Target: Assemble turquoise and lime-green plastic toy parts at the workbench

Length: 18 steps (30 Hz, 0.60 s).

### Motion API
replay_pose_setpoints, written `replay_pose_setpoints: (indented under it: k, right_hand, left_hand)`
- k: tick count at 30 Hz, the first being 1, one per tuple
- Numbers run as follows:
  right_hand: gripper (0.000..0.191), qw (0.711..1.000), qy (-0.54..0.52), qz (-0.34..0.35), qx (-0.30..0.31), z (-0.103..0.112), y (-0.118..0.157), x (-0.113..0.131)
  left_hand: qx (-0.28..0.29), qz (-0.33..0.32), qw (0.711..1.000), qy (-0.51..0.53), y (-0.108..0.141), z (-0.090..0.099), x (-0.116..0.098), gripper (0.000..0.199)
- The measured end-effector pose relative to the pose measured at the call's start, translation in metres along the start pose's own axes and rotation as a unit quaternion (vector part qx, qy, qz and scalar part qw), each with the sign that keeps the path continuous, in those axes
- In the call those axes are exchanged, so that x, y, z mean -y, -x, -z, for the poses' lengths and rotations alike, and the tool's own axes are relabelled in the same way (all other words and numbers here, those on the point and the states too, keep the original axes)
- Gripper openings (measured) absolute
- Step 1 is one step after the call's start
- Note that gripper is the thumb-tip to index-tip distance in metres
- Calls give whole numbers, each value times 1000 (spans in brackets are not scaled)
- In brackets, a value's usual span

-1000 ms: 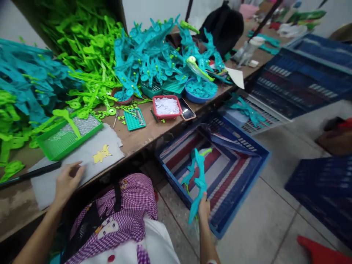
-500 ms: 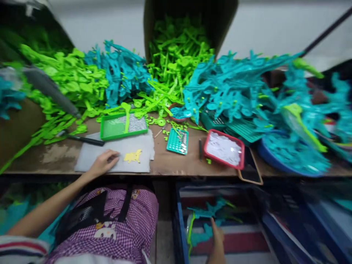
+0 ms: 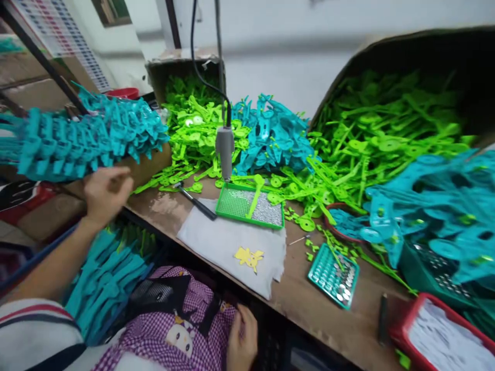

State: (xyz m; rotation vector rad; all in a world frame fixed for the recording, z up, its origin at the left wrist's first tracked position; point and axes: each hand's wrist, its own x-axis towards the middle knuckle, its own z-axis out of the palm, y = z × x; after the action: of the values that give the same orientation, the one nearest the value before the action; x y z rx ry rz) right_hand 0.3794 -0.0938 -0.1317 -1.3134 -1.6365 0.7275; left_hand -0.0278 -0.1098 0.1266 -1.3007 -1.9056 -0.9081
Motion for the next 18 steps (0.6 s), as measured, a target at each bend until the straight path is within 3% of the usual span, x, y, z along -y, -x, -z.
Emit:
replay_pose_setpoints:
  k: [2,3,6,8,10,11,12,14,16,18]
  right_hand:
    - [31,988,-35,89,120,-12,-25,27]
    - [29,981,-43,111,151,-14,-35,33]
    - [28,987,-41,95,125,-8,-54,34]
    - [33,994,-35,51,92,-7,-61,32]
    - [39,993,-39,10,108,-10,-67,34]
    - [41,991,-46,-6,126,-13,-70,36]
    - [43,988,-53,-21,141,-16,-73,38]
    - [46,985,-62,-42,156,-20,-78,41]
    - [47,983,-63,-43,166,-21,-80,41]
    - [46,981,-64,-30,181,-20,-81,40]
  left_hand:
    - [-11,99,994,-33,-34,23,31,30]
    - [-19,122,991,-45,-46,36,45,35]
    - [-110,158,967,-167,-65,74,83,51]
    - [-148,294,918,-224,-69,92,110,80]
    - [-73,459,873,-146,-70,100,135,92]
    - [-17,479,870,-115,-69,100,145,86]
    - [25,459,881,-108,-68,99,153,81]
    - [55,413,900,-125,-64,94,164,73]
    - [18,399,908,-129,-64,88,168,66]
    - [-57,420,901,-90,-68,83,172,60]
